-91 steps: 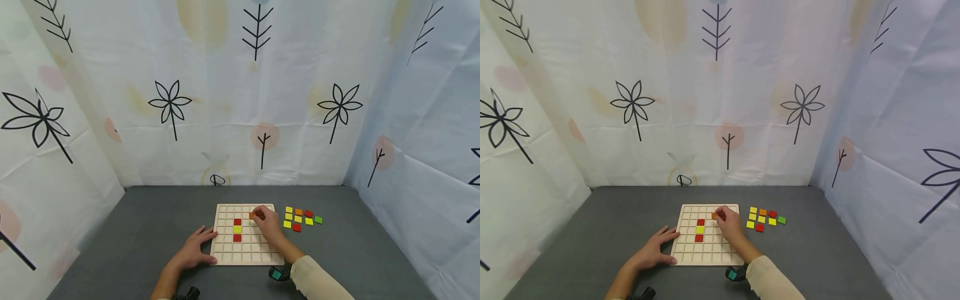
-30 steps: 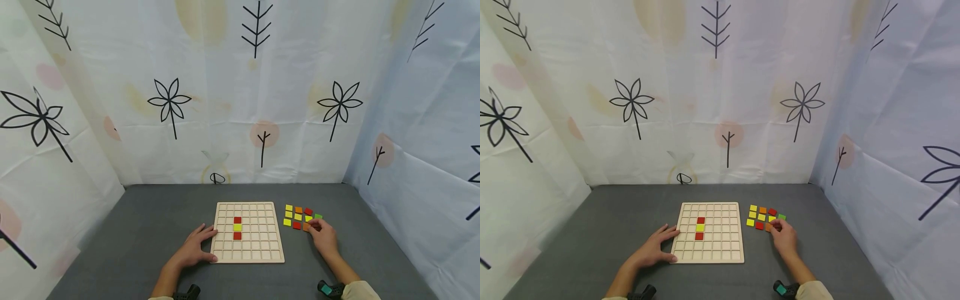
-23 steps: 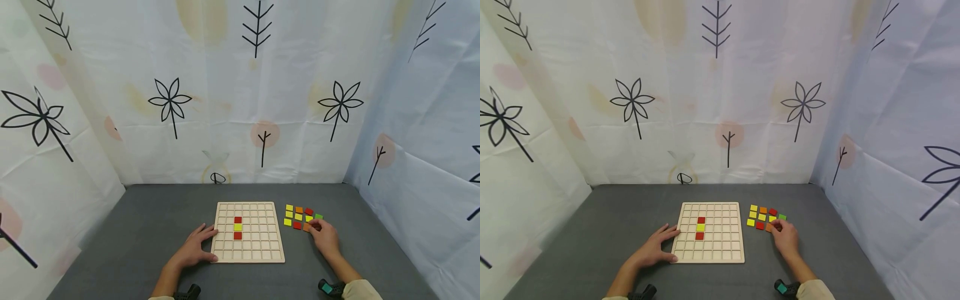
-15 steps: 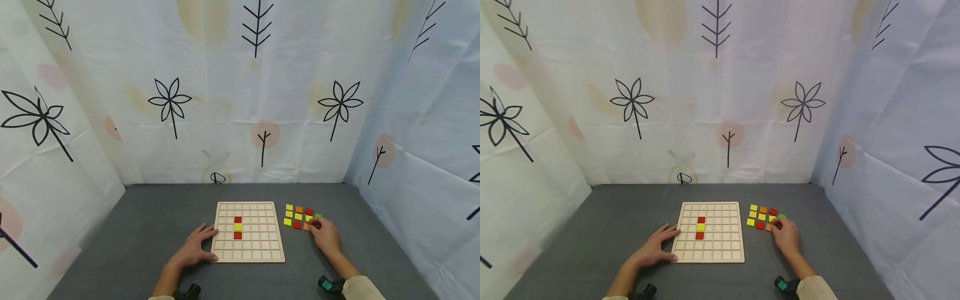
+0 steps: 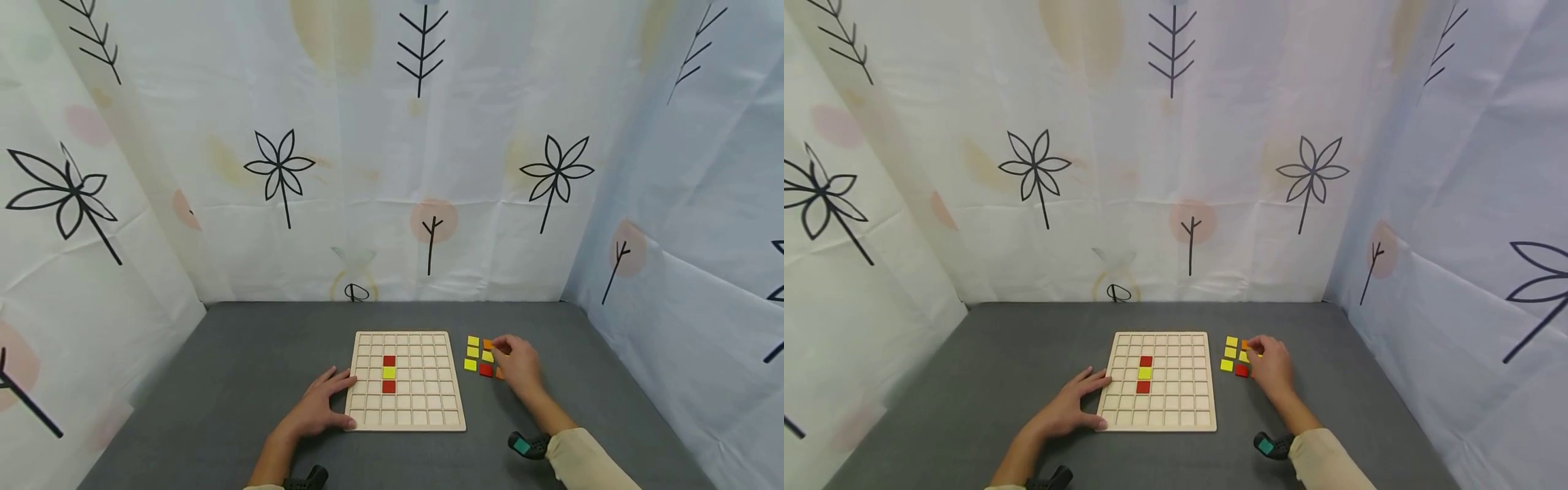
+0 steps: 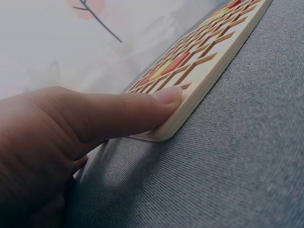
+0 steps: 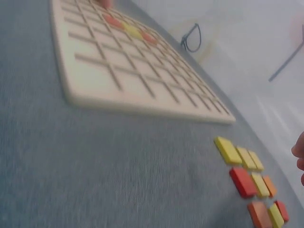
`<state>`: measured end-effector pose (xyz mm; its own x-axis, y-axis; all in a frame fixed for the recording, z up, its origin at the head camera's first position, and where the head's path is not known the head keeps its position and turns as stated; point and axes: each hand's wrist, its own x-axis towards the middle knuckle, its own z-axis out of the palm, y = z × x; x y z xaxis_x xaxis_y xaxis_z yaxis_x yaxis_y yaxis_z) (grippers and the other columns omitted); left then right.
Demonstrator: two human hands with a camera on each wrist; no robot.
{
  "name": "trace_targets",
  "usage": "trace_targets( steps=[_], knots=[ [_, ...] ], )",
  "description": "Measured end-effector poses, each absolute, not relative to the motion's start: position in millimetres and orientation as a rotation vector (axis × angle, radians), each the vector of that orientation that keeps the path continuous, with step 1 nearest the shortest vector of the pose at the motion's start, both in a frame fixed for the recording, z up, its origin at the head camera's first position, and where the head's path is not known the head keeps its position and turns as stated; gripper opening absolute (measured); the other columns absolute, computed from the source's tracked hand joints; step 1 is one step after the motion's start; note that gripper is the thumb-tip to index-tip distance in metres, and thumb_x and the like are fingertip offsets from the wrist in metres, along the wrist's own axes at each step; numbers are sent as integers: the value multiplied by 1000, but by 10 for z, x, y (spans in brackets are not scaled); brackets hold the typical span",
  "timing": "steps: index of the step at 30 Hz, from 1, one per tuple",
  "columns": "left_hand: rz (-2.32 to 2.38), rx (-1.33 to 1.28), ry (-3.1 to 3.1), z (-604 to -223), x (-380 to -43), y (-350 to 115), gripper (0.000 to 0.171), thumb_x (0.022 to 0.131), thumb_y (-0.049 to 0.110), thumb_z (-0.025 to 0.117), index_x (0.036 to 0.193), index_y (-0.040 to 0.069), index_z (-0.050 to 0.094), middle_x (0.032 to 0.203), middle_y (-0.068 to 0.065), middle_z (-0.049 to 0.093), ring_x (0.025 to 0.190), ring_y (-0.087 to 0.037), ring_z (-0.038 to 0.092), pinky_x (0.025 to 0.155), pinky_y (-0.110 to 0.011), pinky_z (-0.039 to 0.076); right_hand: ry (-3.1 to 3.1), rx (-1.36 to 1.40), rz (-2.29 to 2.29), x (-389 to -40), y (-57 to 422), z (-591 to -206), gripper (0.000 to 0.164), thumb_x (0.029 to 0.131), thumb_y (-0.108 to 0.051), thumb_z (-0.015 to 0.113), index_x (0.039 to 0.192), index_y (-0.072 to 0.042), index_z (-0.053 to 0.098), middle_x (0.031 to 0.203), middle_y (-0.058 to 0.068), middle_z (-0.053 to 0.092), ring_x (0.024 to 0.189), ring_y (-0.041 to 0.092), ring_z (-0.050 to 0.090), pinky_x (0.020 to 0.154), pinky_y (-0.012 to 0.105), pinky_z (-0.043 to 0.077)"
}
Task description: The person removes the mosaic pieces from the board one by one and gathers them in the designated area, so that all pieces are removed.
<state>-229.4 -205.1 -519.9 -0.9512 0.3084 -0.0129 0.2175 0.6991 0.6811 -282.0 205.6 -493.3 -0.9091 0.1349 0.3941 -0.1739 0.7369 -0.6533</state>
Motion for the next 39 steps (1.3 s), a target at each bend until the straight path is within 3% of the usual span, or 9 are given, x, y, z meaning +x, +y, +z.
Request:
trace_targets(
  steps=[26,30,39],
  knots=[
    [1133,482,2758,-5232,-2270,-2088,87,66,44,86,142,17,53,152,-4,39,144,-40,17,101,-70,20,-2331,329,1189,-2895,1295,-5104,8,84,1,71,90,-5,71,87,5,65,80,23,59,75,45,49],
    [1141,473,2755,-5223,-2266,-2081,87,65,44,87,142,17,54,152,-4,39,144,-40,17,101,-69,20,-2385,358,1215,-2882,1184,-5136,8,85,-1,70,92,-5,71,90,4,65,83,22,59,71,40,50],
    [1125,474,2763,-5198,-2278,-2087,87,66,44,87,141,16,54,152,-6,39,143,-41,17,101,-70,20,-2482,474,1247,-2898,954,-5189,8,87,-3,67,92,-6,71,98,4,64,93,25,59,79,42,51]
  ],
)
